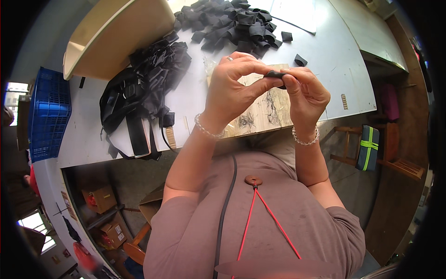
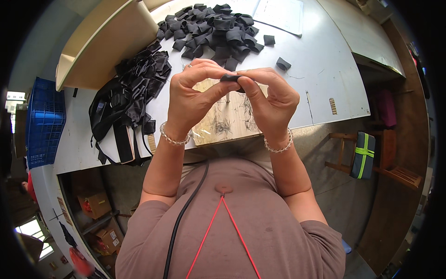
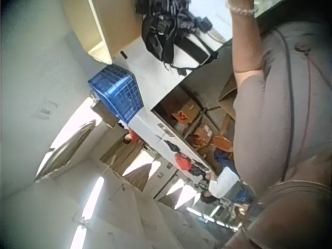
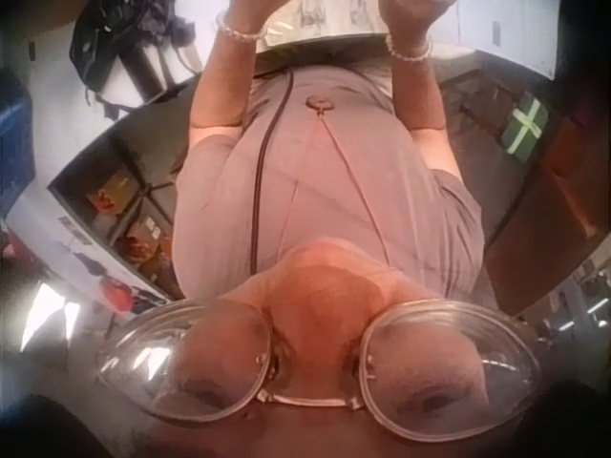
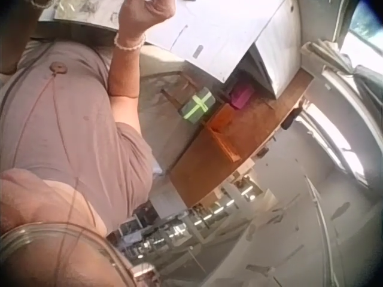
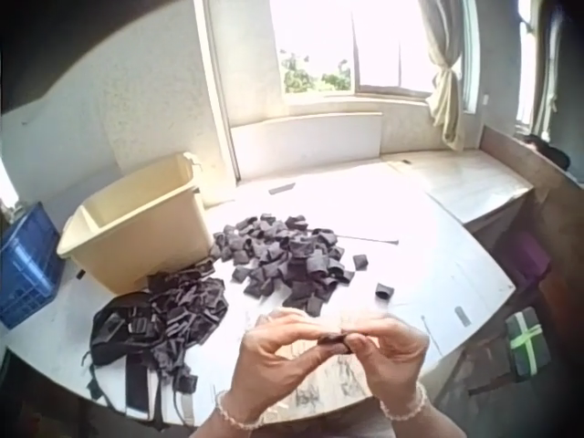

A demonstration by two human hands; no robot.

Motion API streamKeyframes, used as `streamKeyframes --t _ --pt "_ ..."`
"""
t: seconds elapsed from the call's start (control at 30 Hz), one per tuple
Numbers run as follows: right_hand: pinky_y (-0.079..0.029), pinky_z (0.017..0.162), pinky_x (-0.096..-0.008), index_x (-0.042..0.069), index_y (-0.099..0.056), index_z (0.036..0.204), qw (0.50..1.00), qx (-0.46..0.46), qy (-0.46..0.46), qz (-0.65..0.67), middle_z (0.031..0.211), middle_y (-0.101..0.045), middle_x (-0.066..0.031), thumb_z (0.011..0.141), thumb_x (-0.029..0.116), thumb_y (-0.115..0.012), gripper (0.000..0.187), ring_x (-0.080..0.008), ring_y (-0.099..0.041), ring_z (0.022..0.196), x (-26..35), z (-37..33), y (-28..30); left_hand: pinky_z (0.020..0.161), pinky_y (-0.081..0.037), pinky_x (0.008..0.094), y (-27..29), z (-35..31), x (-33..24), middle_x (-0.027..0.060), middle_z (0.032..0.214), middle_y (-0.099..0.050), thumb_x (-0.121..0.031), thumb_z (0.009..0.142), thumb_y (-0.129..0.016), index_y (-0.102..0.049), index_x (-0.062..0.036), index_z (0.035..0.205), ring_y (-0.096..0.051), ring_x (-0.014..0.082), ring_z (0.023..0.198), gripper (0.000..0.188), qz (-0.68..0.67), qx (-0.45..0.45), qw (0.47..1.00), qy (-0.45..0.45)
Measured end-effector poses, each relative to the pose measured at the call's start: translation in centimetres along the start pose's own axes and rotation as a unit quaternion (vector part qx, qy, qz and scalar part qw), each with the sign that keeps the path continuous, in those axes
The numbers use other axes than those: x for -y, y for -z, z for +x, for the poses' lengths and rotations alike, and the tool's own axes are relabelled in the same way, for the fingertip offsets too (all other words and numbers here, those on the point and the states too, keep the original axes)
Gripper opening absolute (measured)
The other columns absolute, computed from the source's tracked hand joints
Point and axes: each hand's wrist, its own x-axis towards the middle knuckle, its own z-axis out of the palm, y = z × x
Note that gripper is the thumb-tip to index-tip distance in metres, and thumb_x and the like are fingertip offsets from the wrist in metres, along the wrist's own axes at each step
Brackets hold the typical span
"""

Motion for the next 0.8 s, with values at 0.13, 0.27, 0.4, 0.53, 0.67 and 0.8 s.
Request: streamKeyframes --t 0.13,0.27,0.4,0.53,0.67,0.8 --pt "-0.046 0.068 -0.0215 -0.003 -0.064 0.094 0.991 -0.045 -0.017 0.126 0.09 -0.065 -0.0088 0.084 0.002 -0.063 0.011 -0.0109 -0.057 0.079 -0.7 -0.7 -0.5 0.072 -0.041 0.0281 -0.4 0.4 -1.1 0.0014 0.077 -0.068 -0.015 0.069 -0.077 -0.072 -0.0097 0.081 -0.059 0.0147 0.075 0.014 0.113 0.04 0.991 -0.053" --pt "-0.046 0.069 -0.0212 -0.002 -0.064 0.095 0.975 -0.096 -0.046 0.193 0.089 -0.065 -0.0087 0.086 0.004 -0.062 0.011 -0.0104 -0.057 0.079 -0.9 -1.8 -1.2 0.073 -0.04 0.0276 -0.9 -0.1 -1.0 0.0011 0.076 -0.068 -0.014 0.068 -0.077 -0.072 -0.0112 0.082 -0.058 0.0144 0.074 0.015 0.038 -0.028 0.999 -0.015" --pt "-0.046 0.071 -0.0212 -0.002 -0.064 0.095 0.97 -0.084 -0.051 0.223 0.09 -0.065 -0.0089 0.086 0.004 -0.061 0.011 -0.0106 -0.058 0.081 -1.0 -1.6 -1.1 0.073 -0.04 0.0267 -0.5 0.1 -1.3 0.0005 0.076 -0.068 -0.013 0.068 -0.077 -0.073 -0.0114 0.084 -0.058 0.0136 0.073 0.016 0.11 -0.02 0.991 -0.071" --pt "-0.047 0.074 -0.0223 -0.003 -0.064 0.096 0.975 -0.074 -0.064 0.199 0.091 -0.065 -0.0097 0.085 0.003 -0.063 0.012 -0.0116 -0.059 0.083 -0.9 -1.9 -1.4 0.072 -0.041 0.0268 -0.4 -0.3 -0.6 0.0003 0.076 -0.068 -0.012 0.068 -0.077 -0.073 -0.0106 0.085 -0.058 0.0134 0.074 0.018 0.105 -0.027 0.992 -0.058" --pt "-0.048 0.076 -0.0235 -0.004 -0.064 0.095 0.983 -0.05 -0.054 0.169 0.091 -0.065 -0.01 0.083 0.0 -0.064 0.013 -0.0128 -0.059 0.084 -0.3 -1.7 -1.8 0.071 -0.044 0.0265 0.0 -0.7 0.7 0.0014 0.077 -0.068 -0.011 0.068 -0.077 -0.073 -0.0084 0.087 -0.058 0.0144 0.078 0.019 0.027 -0.042 0.998 -0.031" --pt "-0.047 0.075 -0.0242 -0.004 -0.064 0.094 0.993 -0.044 -0.04 0.099 0.091 -0.065 -0.01 0.082 -0.002 -0.065 0.012 -0.0142 -0.059 0.084 -0.3 -1.6 -1.8 0.073 -0.047 0.0269 -0.1 -1.1 1.6 0.0049 0.081 -0.068 -0.011 0.071 -0.076 -0.072 -0.0049 0.088 -0.058 0.0158 0.082 0.019 -0.098 -0.044 0.994 0.016"
